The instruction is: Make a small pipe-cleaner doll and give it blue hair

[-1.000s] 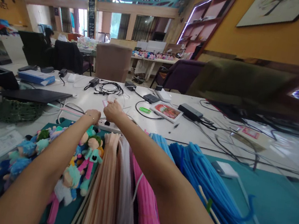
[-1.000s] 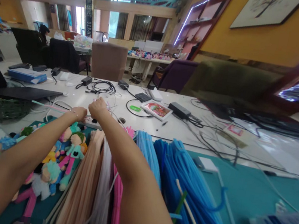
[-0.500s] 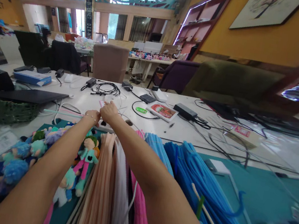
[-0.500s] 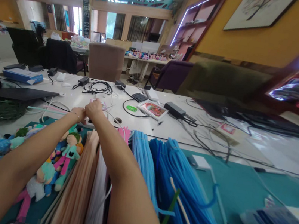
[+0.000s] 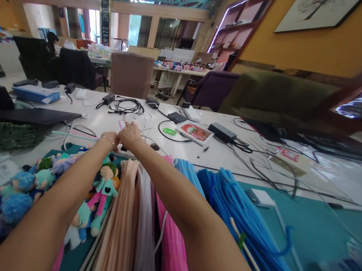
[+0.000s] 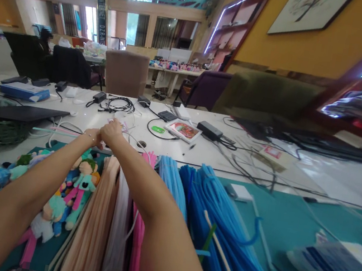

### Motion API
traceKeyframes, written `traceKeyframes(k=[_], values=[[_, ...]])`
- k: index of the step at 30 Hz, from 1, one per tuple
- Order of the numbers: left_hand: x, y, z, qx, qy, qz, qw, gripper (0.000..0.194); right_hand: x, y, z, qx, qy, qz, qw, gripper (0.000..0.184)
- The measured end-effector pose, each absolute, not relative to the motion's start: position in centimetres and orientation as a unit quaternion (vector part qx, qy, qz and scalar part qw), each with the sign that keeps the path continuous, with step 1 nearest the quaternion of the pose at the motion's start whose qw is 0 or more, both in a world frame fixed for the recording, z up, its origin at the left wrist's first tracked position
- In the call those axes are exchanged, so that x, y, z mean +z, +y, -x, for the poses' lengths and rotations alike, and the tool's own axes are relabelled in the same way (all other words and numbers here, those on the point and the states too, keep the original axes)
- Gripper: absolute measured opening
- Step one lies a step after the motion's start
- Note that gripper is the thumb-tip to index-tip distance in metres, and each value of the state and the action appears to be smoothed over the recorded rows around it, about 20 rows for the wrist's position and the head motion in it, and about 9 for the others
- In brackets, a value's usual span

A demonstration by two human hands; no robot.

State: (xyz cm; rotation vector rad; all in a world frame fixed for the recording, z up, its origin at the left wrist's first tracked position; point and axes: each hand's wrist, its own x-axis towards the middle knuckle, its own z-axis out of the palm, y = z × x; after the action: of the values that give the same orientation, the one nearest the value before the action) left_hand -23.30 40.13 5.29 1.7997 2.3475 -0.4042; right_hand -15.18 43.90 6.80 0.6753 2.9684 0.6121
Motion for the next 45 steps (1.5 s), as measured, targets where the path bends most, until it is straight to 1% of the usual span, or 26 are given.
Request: traceKeyframes(k=[4,11,17,22,26,32,36,41,45], values=[[5.3,40.1,23.3,-0.136,0.782,-0.604,0.076,0.049,7.1,43.7,15.1,0.189,0.952,-0.242,0.015,0.026],[5.1,40.4,23.5,-0.133,0.784,-0.601,0.074,0.047,7.4,43.2,14.7,0.173,0.957,-0.234,0.01,0.023],[4.9,40.5,23.6,-0.128,0.785,-0.601,0.078,0.045,11.4,44.1,14.7,0.155,0.952,-0.262,-0.013,0.025],[5.1,40.0,23.4,-0.115,0.784,-0.605,0.079,0.046,13.6,43.2,12.8,0.099,0.953,-0.285,0.001,0.03],[5.3,39.5,23.3,-0.101,0.787,-0.604,0.076,0.046,13.8,42.1,10.4,0.032,0.952,-0.305,-0.009,0.023],[6.6,39.0,23.5,-0.069,0.792,-0.605,0.045,0.03,14.2,42.2,6.6,-0.065,0.937,-0.332,-0.085,0.012],[9.3,38.2,22.9,-0.026,0.793,-0.609,0.002,0.036,14.2,43.1,4.0,-0.144,0.896,-0.387,-0.166,0.009],[12.6,36.0,21.2,0.038,0.788,-0.612,-0.06,0.04,13.0,45.3,1.8,-0.279,0.795,-0.464,-0.273,0.017],[13.6,33.3,19.9,0.1,0.793,-0.593,-0.099,0.041,12.1,46.9,0.3,-0.362,0.713,-0.483,-0.356,0.023]])
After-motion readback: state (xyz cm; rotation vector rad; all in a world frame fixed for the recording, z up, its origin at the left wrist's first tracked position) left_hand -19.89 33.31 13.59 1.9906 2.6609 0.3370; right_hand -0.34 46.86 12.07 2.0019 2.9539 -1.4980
